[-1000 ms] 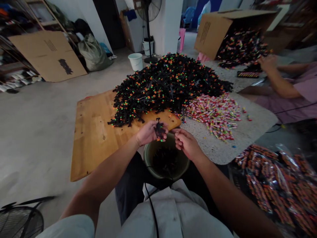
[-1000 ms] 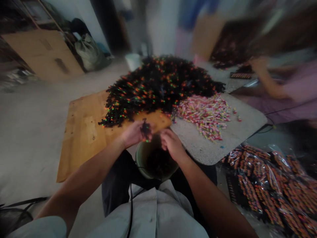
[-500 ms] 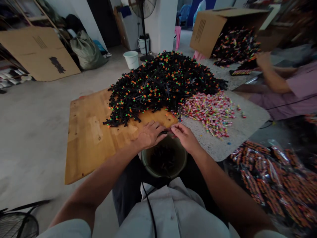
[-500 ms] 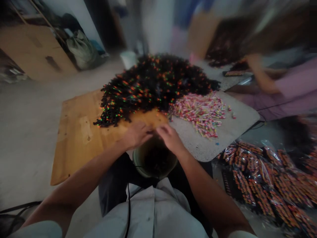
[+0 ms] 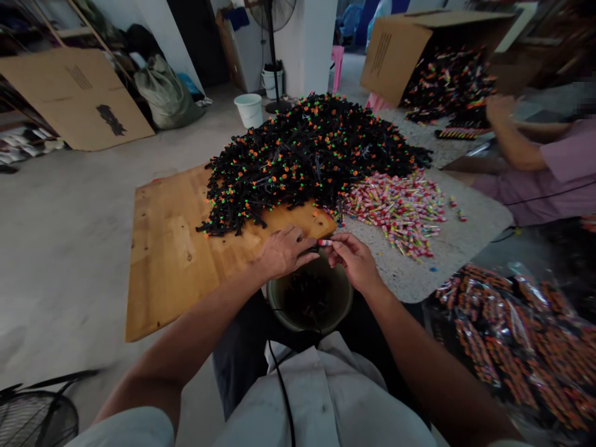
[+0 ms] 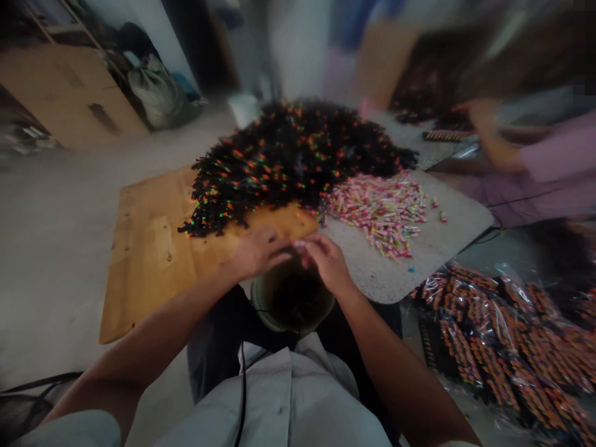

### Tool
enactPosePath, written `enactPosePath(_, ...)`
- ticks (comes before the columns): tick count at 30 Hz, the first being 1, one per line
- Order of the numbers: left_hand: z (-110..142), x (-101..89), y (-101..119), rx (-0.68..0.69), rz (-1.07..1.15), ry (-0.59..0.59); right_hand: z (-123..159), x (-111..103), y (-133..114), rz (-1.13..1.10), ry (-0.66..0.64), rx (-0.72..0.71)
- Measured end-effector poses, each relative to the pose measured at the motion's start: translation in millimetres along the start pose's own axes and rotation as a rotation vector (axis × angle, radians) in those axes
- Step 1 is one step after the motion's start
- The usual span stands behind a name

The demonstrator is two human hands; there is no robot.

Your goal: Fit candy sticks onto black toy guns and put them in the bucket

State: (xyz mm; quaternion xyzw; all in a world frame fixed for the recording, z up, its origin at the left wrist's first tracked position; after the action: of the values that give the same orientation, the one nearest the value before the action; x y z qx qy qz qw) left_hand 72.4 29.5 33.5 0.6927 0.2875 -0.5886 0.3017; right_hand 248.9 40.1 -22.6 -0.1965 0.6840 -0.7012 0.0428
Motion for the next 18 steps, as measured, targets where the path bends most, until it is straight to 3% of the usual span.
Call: enactPosePath(18,1,3.0,0,-0.065,-0.113,-0.048,13,0,-8,0.171,-0.046,0.004)
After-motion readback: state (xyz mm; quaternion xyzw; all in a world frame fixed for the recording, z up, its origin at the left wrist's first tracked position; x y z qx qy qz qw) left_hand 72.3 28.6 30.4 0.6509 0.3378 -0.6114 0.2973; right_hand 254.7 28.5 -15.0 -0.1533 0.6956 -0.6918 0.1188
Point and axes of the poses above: each hand's wrist, its own z-axis away from the middle knuckle, its own x-axis out of the palm, y = z × x, the point moved 7 cm from there along -z, towards the middle knuckle, and after that the axes turned 10 degrees about -y, right-handed, at the moved point
